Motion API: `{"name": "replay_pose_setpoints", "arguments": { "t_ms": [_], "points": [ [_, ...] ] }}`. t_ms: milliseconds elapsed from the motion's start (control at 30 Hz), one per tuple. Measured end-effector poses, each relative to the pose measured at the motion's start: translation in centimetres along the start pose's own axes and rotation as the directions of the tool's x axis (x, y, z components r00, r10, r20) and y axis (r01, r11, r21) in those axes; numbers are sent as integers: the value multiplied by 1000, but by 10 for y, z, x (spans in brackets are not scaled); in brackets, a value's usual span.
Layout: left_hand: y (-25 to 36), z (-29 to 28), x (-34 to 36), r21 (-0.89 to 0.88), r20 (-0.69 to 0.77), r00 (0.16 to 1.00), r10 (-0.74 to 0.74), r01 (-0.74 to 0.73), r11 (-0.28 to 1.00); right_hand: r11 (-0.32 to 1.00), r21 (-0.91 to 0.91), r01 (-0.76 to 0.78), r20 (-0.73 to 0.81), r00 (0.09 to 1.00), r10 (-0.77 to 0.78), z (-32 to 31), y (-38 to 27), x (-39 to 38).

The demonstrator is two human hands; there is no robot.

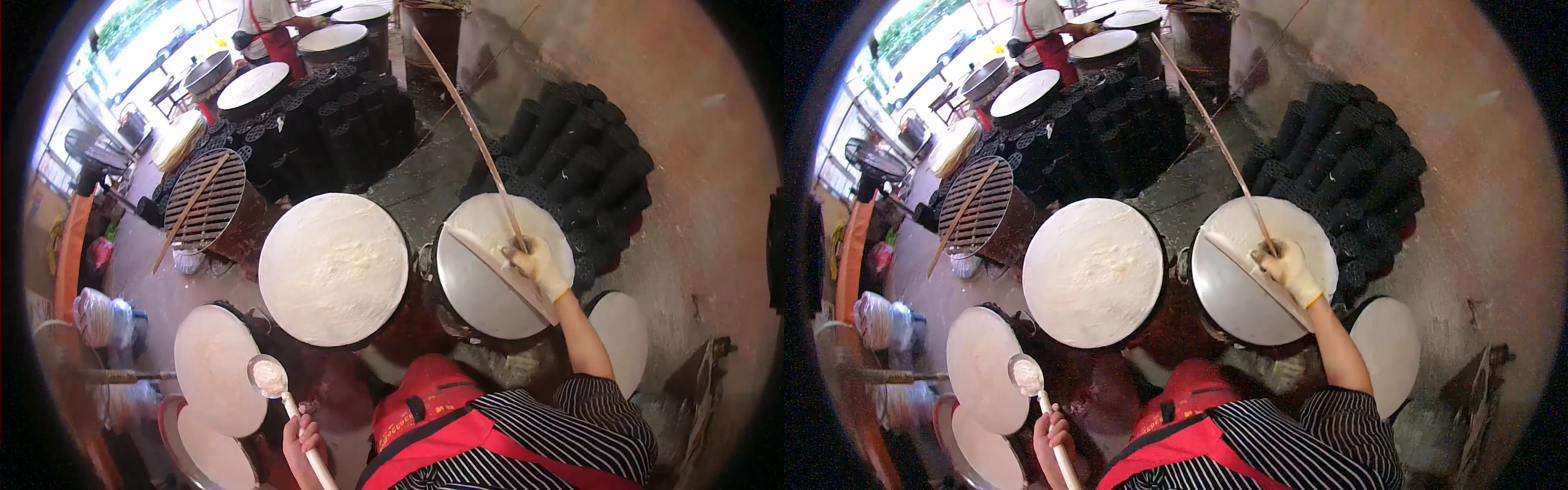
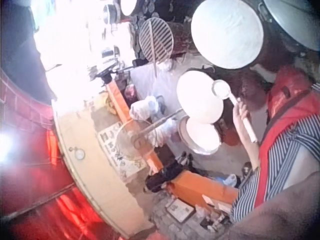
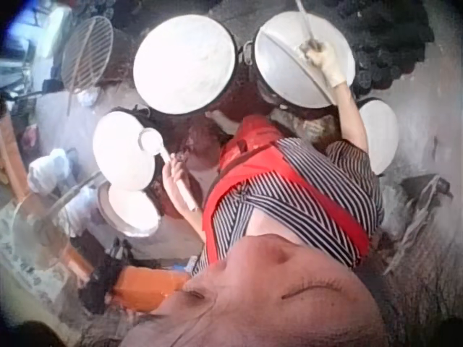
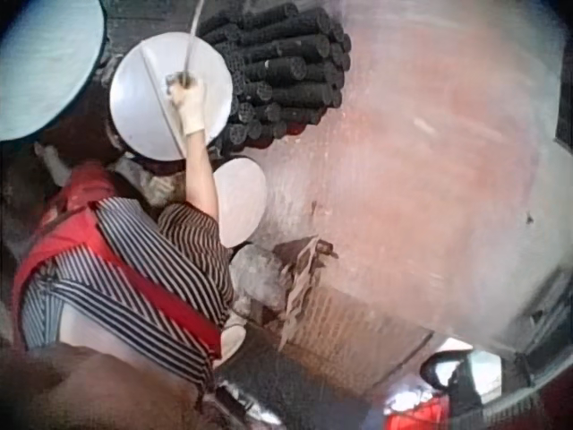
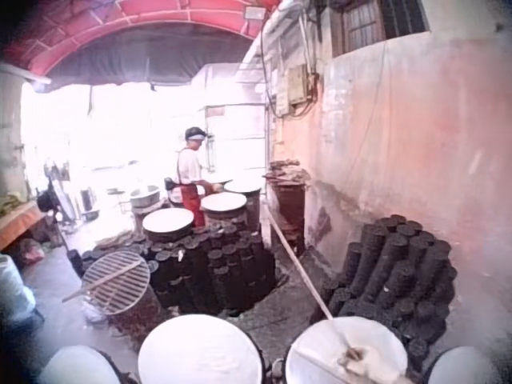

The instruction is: The person spreads batter onto heated circular griddles using a ladle and a wooden stick, then uses the stick to lift and stack the cooked flatbreads onto a pile.

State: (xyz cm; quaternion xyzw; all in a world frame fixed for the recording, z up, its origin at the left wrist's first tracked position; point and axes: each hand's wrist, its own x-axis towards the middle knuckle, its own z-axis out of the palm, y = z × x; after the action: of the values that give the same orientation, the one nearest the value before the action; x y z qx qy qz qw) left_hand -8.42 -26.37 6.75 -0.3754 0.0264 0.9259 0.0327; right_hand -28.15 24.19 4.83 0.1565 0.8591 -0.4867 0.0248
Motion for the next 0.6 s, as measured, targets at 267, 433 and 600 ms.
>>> {"name": "replay_pose_setpoints", "arguments": {
  "t_ms": [267,433,600],
  "points": [
    [104,-2,34,260,46,998,-45,32,965,844,-503,186,12,978,-208,90,-15,-2],
    [117,10,47,252,94,987,-132,104,962,596,-802,51,-29,992,-125,156,-8,13],
    [79,25,47,218,118,979,-167,138,966,705,-708,30,5,999,-37,136,-12,26]
  ]
}}
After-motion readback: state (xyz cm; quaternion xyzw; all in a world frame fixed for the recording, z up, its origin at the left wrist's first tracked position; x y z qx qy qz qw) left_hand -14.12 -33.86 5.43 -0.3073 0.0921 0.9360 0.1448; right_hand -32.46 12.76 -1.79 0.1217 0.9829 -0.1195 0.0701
